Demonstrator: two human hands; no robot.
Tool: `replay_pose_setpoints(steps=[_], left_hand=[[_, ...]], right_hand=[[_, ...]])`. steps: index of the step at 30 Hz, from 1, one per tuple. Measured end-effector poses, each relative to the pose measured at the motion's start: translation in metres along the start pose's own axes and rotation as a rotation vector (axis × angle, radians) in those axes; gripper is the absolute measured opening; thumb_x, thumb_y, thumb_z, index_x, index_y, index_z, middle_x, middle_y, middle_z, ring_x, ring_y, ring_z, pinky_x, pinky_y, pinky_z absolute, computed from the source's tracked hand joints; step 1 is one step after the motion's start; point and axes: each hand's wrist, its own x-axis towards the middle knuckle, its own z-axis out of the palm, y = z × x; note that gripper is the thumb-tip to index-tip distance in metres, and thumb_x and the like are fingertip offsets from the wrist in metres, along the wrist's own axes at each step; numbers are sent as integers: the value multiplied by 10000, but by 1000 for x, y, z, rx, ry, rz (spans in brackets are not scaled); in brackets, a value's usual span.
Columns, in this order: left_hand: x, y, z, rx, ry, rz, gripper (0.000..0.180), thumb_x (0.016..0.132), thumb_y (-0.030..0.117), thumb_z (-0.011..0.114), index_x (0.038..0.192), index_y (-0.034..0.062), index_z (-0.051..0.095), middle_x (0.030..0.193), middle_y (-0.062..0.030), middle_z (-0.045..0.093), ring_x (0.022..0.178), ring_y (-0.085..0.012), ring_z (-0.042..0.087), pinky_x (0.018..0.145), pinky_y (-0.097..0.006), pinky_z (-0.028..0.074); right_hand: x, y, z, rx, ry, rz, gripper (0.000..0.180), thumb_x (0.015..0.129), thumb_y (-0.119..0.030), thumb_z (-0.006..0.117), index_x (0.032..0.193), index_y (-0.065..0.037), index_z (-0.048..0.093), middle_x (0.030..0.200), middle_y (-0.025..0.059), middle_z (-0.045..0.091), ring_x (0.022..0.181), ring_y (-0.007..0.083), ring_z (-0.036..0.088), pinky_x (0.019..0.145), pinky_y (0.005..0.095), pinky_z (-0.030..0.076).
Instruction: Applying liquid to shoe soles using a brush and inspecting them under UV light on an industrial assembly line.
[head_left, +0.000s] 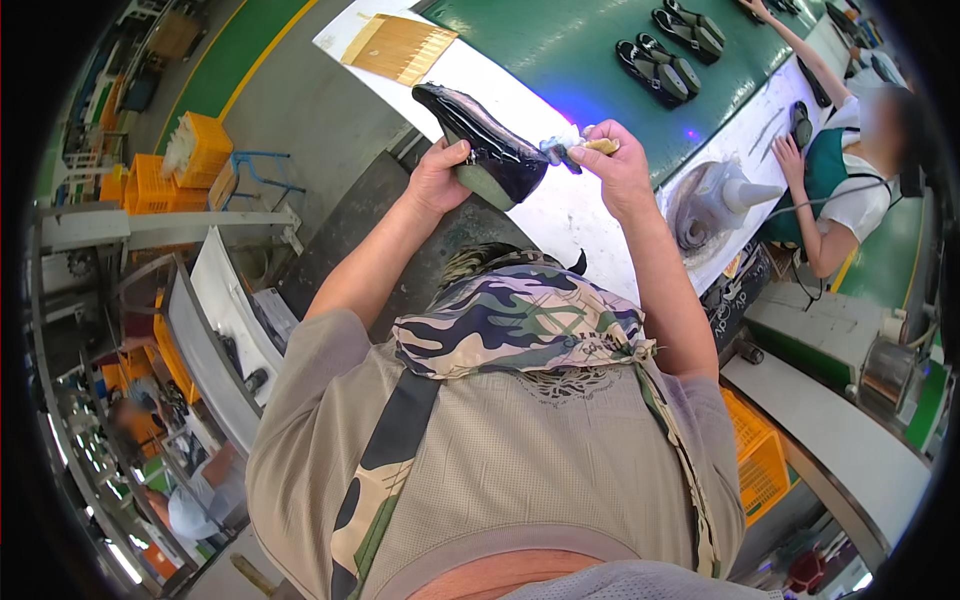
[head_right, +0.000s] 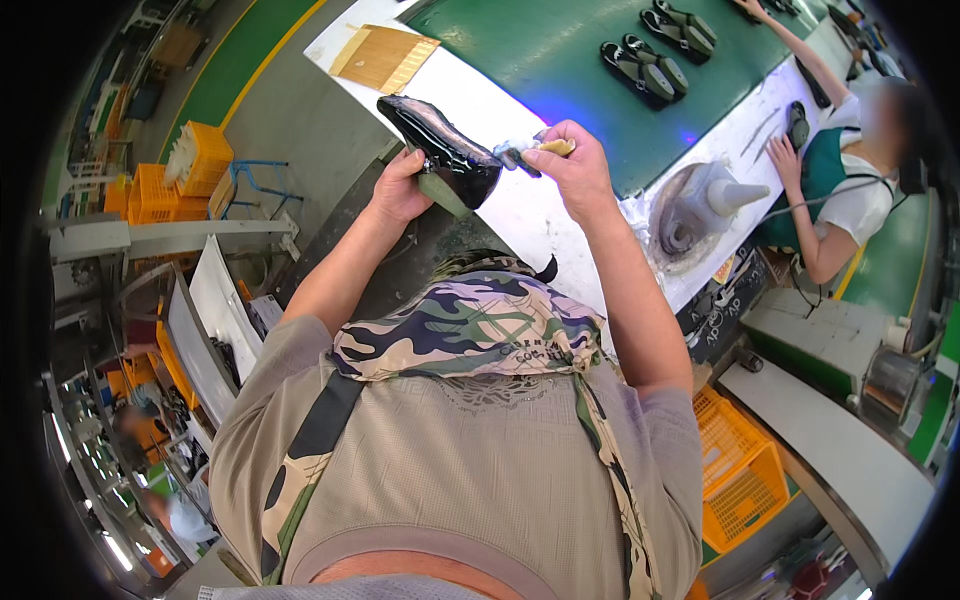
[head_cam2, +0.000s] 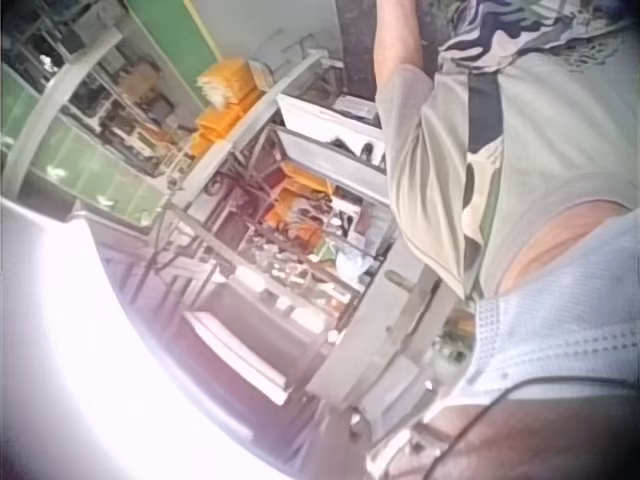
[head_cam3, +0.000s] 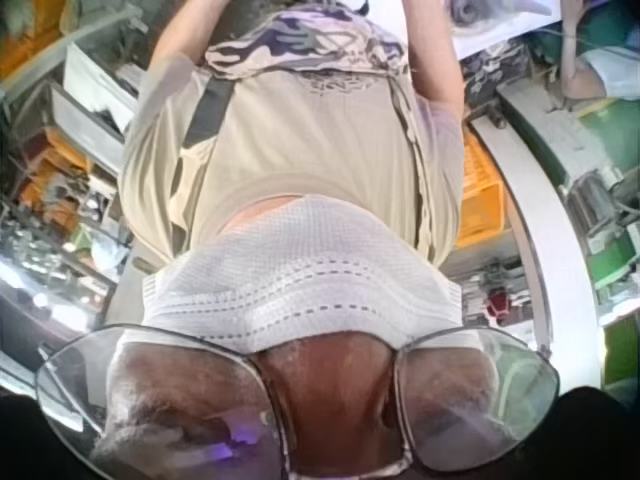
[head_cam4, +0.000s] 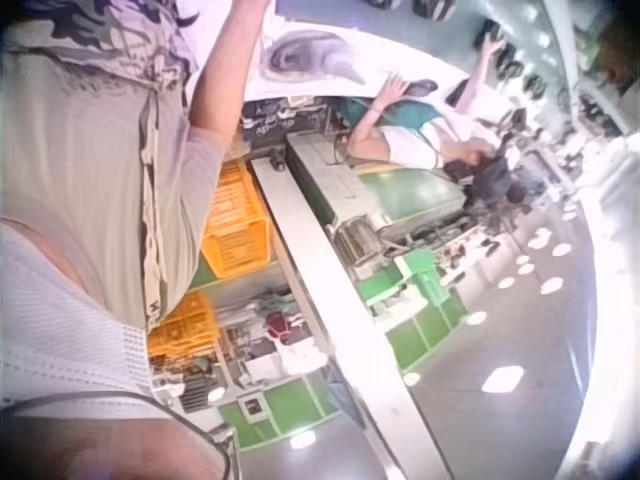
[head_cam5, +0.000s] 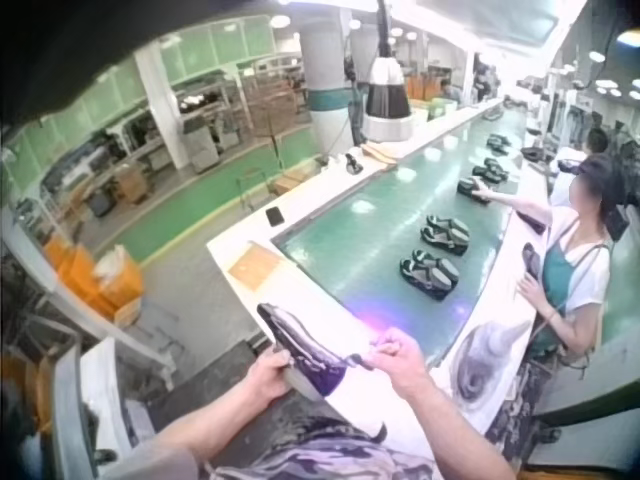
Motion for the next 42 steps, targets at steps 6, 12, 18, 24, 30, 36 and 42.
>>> replay_pose_setpoints(steps=[6,12,18,24,30,36,42], left_hand=[[-44,40,-22,160,119,235,463,769,66,724,1194,27,544,1102,-65,636,1010,-197,613,932,-350,485],[-81,57,-25,493,339,562,592,691,6,789,1206,29,499,1100,-53,605,1031,-169,582,941,-326,470],[-131,76,-39,787,528,707,703,629,5,840,1237,22,487,1142,-63,588,1075,-175,557,980,-319,431],[-183,98,-51,808,658,796,718,610,40,860,1236,15,508,1129,-55,594,1085,-169,542,1028,-308,373],[-279,150,-50,656,925,873,539,701,87,804,1159,-4,535,1049,-65,628,964,-164,597,905,-316,473],[-431,229,-60,588,1408,969,521,745,203,803,1153,-4,553,1009,-88,646,907,-192,638,786,-361,547],[-627,252,-85,525,1998,650,596,688,247,849,1155,11,562,1014,-82,649,829,-219,677,716,-419,588]], right_hand=[[10,23,63,2,76,59,243,775,3,751,862,-61,534,835,31,556,716,142,577,610,294,509],[30,40,105,4,122,160,229,753,25,747,857,-34,552,772,50,589,665,137,575,566,284,491],[41,62,164,-34,77,306,215,753,23,740,847,-21,551,735,43,576,601,132,542,547,266,476],[59,72,233,58,-129,376,178,813,5,704,906,-9,552,756,72,600,612,138,555,561,277,505],[62,90,272,70,-247,476,173,841,6,682,938,-14,541,818,89,617,649,168,593,570,318,535],[65,126,281,67,-396,585,164,850,-23,692,943,-39,558,816,79,640,655,168,616,567,320,549],[67,122,255,94,-352,613,185,837,-6,699,921,-52,541,795,62,616,635,136,585,570,308,544]])
